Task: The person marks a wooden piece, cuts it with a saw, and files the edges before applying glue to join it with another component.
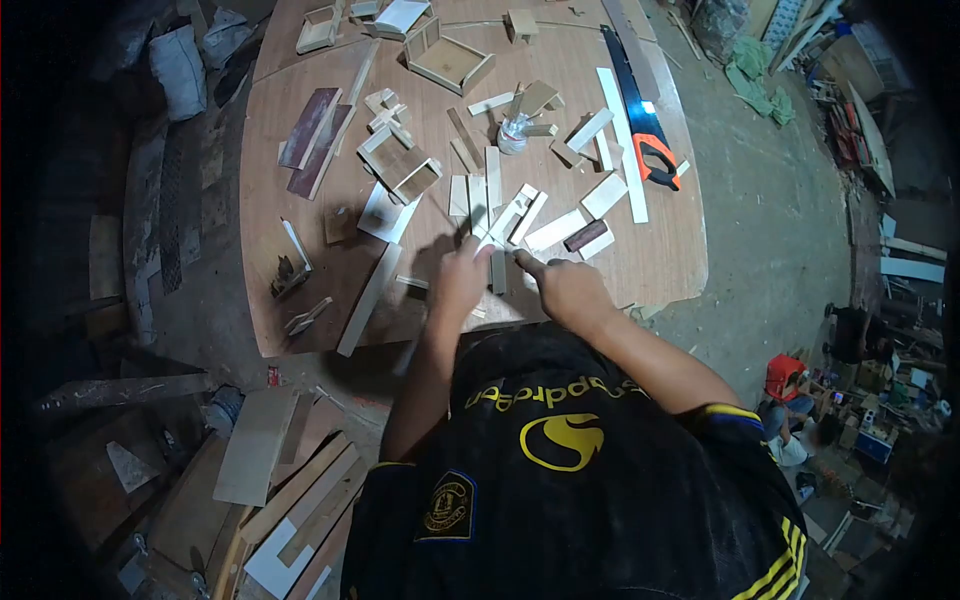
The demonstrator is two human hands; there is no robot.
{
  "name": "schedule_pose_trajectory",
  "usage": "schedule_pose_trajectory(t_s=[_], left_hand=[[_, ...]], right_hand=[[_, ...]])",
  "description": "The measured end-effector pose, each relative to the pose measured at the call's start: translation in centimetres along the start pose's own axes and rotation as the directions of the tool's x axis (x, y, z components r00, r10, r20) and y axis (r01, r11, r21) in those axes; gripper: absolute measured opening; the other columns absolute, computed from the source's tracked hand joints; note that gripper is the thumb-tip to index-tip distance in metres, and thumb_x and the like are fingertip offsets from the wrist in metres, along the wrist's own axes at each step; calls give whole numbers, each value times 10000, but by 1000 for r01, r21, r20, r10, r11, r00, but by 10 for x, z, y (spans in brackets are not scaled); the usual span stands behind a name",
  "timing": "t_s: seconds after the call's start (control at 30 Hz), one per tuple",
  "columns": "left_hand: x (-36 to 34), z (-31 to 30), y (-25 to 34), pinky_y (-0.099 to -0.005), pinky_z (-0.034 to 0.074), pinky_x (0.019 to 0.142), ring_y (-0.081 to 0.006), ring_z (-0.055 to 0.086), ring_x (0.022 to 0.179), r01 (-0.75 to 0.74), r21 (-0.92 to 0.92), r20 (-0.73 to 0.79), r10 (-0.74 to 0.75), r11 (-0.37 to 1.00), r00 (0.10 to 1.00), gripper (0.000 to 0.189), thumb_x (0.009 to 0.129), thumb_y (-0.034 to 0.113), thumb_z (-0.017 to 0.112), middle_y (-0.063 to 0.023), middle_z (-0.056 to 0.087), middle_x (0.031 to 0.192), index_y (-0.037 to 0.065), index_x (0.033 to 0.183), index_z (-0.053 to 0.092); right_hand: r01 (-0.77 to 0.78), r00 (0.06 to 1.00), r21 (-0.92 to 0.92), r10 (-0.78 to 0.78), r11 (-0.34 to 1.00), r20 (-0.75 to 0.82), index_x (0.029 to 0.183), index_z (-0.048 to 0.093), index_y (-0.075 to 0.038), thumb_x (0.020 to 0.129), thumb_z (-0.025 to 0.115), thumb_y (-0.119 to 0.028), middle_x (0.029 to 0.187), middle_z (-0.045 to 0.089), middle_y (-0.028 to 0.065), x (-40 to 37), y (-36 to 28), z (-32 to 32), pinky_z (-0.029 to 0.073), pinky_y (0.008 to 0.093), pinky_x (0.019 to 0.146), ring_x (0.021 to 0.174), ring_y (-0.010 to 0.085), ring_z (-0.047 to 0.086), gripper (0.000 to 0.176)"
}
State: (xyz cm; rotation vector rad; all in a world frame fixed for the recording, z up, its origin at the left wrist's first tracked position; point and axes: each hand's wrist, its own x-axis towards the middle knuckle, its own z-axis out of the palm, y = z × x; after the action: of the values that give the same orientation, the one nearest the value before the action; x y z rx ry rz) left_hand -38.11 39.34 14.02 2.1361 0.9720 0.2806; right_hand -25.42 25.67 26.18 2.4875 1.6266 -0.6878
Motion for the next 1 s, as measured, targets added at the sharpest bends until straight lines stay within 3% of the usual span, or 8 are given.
schedule_pose_trajectory(t_s=[0.17,0.23,0.7,0.73,0.77,0.83,0.9,1.0], left_hand=[[-5,6,-50,-585,483,683,-508,630,799,91,51,6,-91,995,996,293,972,348,565,-288,648,778,69,1041,627],[-13,2,-27,-584,486,683,-507,631,792,44,-15,-22,-44,999,999,297,972,349,563,-288,649,779,68,1042,632],[-5,0,-11,-566,468,662,-498,618,776,85,43,-46,-83,995,995,252,968,291,587,-282,646,785,41,980,616],[-8,1,-4,-579,488,674,-488,639,784,-17,-75,39,20,997,999,286,977,337,557,-251,663,782,54,976,599],[-10,11,13,-575,493,684,-479,644,798,-9,15,104,7,1000,995,302,977,353,551,-247,668,803,58,986,613],[-8,13,9,-575,496,689,-476,645,803,-29,-158,6,31,987,1000,326,977,376,541,-249,672,829,63,1002,631],[-10,15,11,-572,498,692,-473,648,807,62,-63,107,-55,996,993,318,977,362,544,-248,676,847,64,1020,647],[-9,28,-13,-561,502,670,-472,650,773,120,-65,22,-119,991,993,282,964,333,574,-246,670,801,69,1024,654]], right_hand=[[48,987,-34,-42,998,157,1404,530,-200,911,451,-74,773,698,163,-13,1,-2,563,446,599,701,325,706,515],[38,998,24,-37,999,-50,1400,537,-206,868,498,-52,735,674,178,-7,0,13,533,490,597,677,360,682,555],[24,1000,-8,-24,1000,6,1340,587,-211,893,490,-92,727,673,176,-2,0,-6,520,486,576,649,358,677,472],[13,1000,1,-13,1000,-10,1349,575,-226,914,479,-111,785,699,175,8,0,2,550,460,597,714,331,704,460],[2,1000,-1,-2,1000,-9,1349,575,-226,914,479,-111,785,699,175,7,5,8,550,460,597,714,331,704,460],[13,1000,7,-12,1000,-24,1363,568,-250,908,484,-103,791,699,173,16,10,11,548,473,607,721,343,701,486],[44,999,36,-44,998,13,1348,579,-245,896,497,-89,796,698,176,14,12,9,546,485,614,725,357,699,485],[18,999,13,-18,1000,38,1330,595,-235,892,506,-90,797,695,201,3,12,17,546,502,627,732,363,700,470]])
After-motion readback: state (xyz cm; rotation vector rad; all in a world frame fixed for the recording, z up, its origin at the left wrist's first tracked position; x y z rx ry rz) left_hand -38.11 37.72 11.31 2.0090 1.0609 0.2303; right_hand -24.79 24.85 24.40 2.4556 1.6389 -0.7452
